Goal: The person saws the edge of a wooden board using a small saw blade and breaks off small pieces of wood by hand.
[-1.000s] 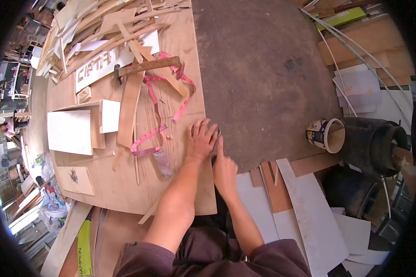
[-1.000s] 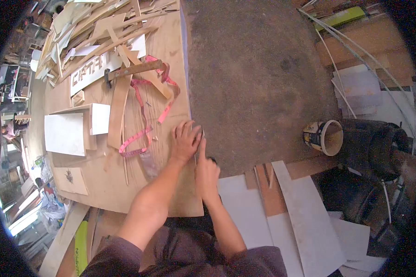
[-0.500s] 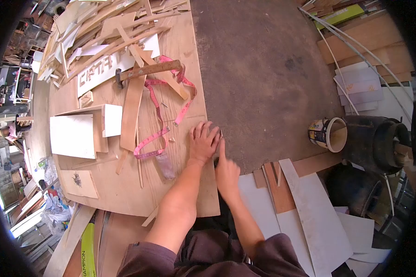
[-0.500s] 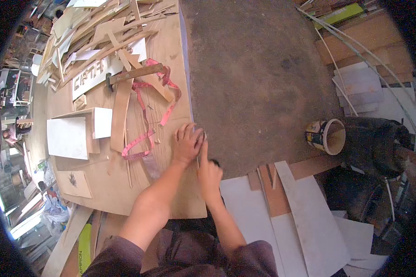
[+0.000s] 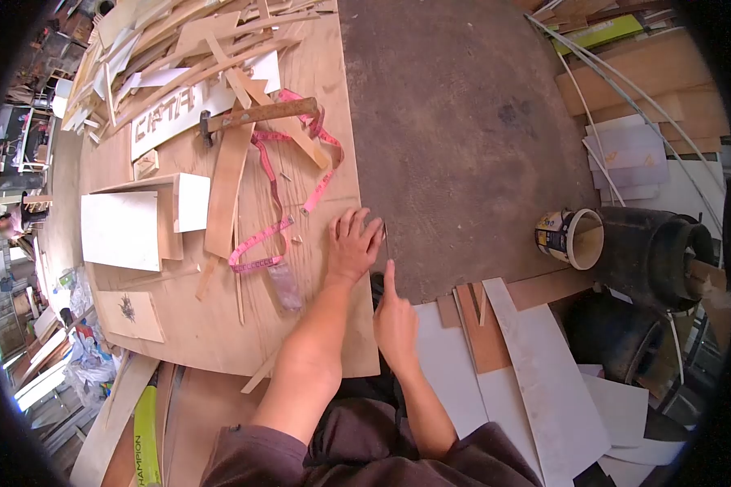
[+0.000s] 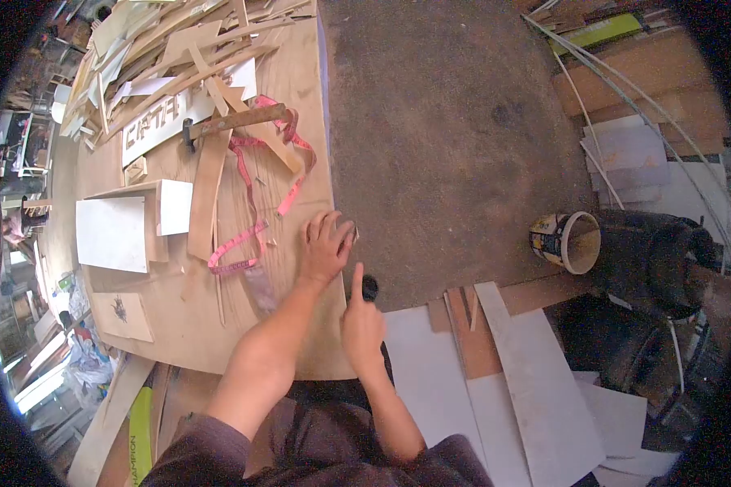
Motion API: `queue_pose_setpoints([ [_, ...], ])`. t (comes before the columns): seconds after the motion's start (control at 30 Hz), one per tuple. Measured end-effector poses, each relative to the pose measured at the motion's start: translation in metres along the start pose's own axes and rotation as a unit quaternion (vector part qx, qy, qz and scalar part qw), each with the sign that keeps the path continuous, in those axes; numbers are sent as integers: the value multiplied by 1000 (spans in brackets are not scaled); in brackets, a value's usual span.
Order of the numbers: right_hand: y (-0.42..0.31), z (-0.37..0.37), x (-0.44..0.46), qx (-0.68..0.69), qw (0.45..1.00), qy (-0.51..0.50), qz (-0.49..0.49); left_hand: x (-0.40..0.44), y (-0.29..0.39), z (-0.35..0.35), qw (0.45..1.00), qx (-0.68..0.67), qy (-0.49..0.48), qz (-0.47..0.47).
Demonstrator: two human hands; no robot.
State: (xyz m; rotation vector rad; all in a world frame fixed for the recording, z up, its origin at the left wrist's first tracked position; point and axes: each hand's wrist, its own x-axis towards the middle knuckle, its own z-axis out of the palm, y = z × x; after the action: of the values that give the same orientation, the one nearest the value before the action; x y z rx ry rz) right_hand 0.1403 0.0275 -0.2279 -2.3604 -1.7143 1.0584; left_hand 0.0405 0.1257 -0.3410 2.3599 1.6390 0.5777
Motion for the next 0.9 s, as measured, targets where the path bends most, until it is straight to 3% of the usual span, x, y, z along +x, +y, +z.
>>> queue_pose_setpoints([
  [0.03,2,7,18,2,1000,3,-1,2,0,0,1000,-1,6,2],
  [0.1,5,22,59,9,992,104,-71,-2,-1,1,1000,-1,10,3],
  [0.33,0,-4,-3,-17,1000,-4,3,-1,-1,2,1000,-9,3,-5],
  [0.47,7,32,62,-3,993,104,-59,-1,-4,5,1000,2,22,4],
  [0.6,7,8,15,-10,996,79,-48,-1,0,2,1000,-16,18,3],
  [0.7,-2,-2,-7,1,1000,1,16,-1,1,0,1000,-9,9,-1],
  [0.73,1,7,8,0,1000,2,16,-2,0,1,1000,-5,7,1],
  [0.8,5,23,46,-1,991,118,-64,1,-1,2,1000,1,11,5],
  [0.9,2,21,43,-14,993,104,-54,2,-1,-2,1000,10,7,9],
])
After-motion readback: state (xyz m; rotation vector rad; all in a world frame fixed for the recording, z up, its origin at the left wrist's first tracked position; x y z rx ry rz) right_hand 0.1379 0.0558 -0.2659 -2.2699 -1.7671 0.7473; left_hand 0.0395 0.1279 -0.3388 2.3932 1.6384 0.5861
